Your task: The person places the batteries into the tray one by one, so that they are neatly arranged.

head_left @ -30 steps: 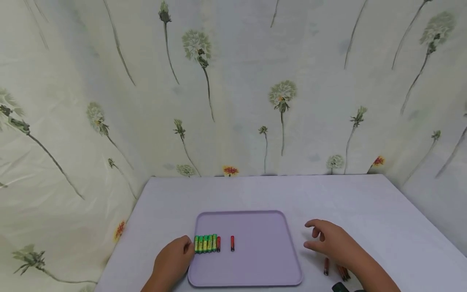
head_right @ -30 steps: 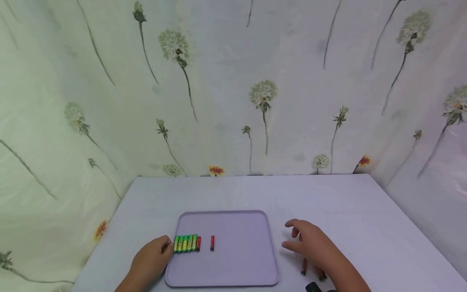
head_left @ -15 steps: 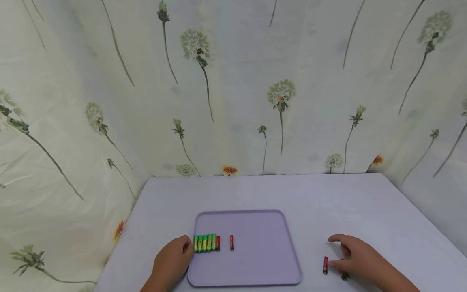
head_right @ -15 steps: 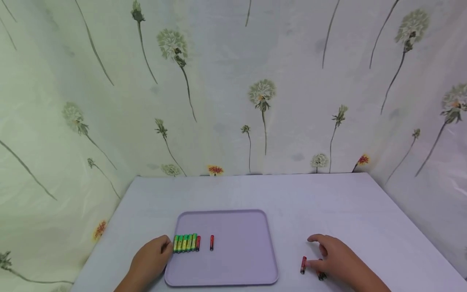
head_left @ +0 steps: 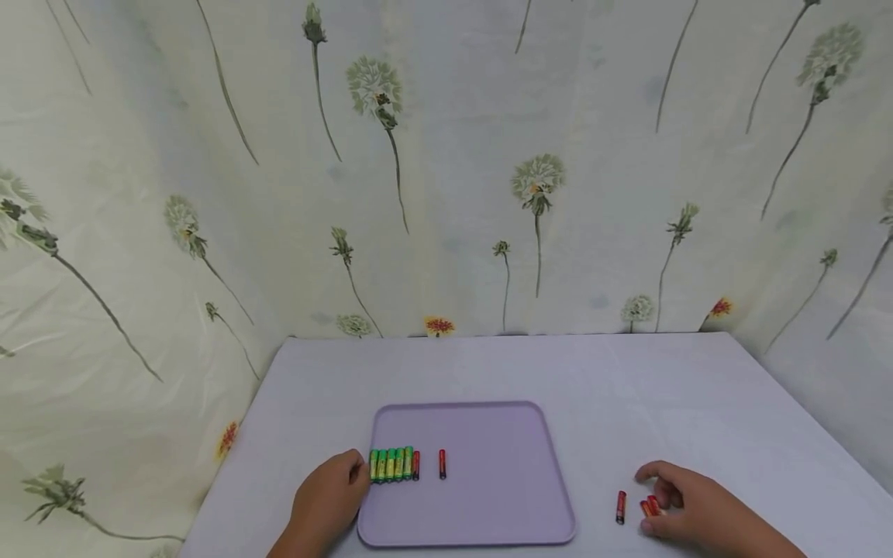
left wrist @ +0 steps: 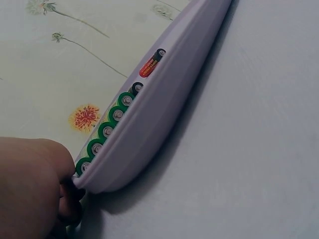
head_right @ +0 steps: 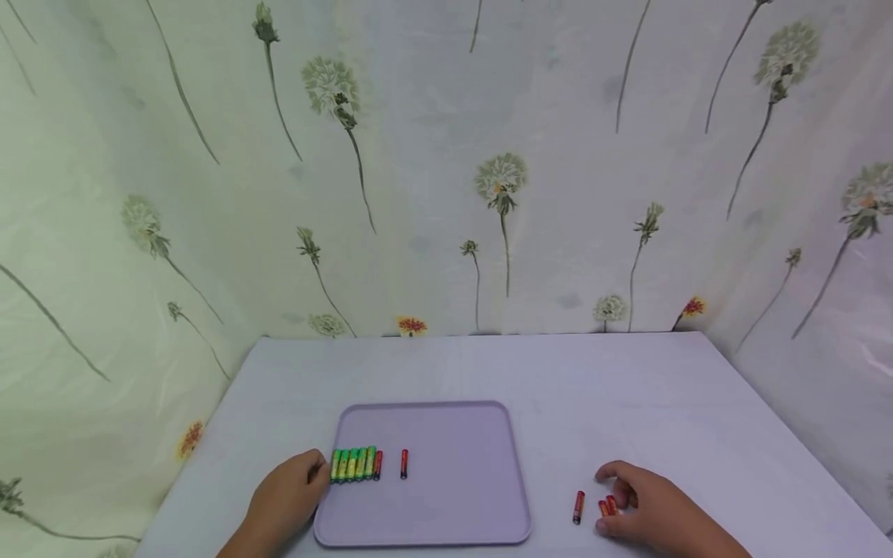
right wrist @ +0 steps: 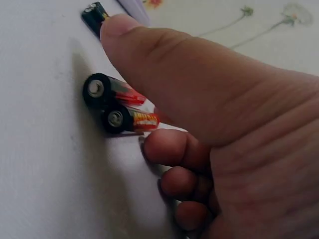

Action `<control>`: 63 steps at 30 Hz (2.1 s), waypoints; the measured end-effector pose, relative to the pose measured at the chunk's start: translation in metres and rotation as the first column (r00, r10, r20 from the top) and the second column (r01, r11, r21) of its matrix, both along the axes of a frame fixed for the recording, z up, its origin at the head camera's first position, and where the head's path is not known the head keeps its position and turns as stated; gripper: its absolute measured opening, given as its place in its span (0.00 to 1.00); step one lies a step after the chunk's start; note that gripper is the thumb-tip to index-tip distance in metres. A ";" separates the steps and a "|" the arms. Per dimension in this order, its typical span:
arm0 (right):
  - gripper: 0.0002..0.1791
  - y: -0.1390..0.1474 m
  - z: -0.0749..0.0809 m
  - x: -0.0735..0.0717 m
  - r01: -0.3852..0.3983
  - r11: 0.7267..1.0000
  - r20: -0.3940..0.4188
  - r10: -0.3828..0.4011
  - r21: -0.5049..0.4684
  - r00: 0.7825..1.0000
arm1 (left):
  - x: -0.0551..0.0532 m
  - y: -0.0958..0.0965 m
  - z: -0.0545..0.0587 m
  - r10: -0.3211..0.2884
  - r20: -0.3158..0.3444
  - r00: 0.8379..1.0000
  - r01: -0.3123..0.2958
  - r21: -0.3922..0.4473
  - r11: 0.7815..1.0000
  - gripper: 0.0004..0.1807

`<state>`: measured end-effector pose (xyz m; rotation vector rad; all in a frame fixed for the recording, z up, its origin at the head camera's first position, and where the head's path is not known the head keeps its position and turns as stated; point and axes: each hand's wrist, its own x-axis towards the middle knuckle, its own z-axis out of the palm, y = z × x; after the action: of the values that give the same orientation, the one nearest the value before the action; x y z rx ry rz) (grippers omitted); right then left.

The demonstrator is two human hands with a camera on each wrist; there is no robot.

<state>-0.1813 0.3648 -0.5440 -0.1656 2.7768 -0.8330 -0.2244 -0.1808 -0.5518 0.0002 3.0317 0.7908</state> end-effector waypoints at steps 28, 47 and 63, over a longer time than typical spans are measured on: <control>0.28 0.007 -0.006 0.005 -0.035 0.997 0.071 0.040 -0.068 0.997 | 0.001 -0.002 -0.003 -0.019 -0.014 1.000 0.019 0.034 0.999 0.11; 0.26 0.009 0.010 0.006 -0.057 0.995 -0.021 0.056 -0.084 0.998 | 0.000 0.000 0.000 -0.007 -0.008 1.000 0.007 0.013 1.000 0.10; 0.28 -0.055 0.036 -0.023 -0.043 0.998 -0.078 0.039 -0.041 0.996 | 0.000 -0.004 -0.001 -0.017 -0.031 0.999 0.018 0.013 1.000 0.11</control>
<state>-0.2042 0.3093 -0.5077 -0.2672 2.8181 -0.8942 -0.2245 -0.1845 -0.5529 0.0396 3.0510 0.8174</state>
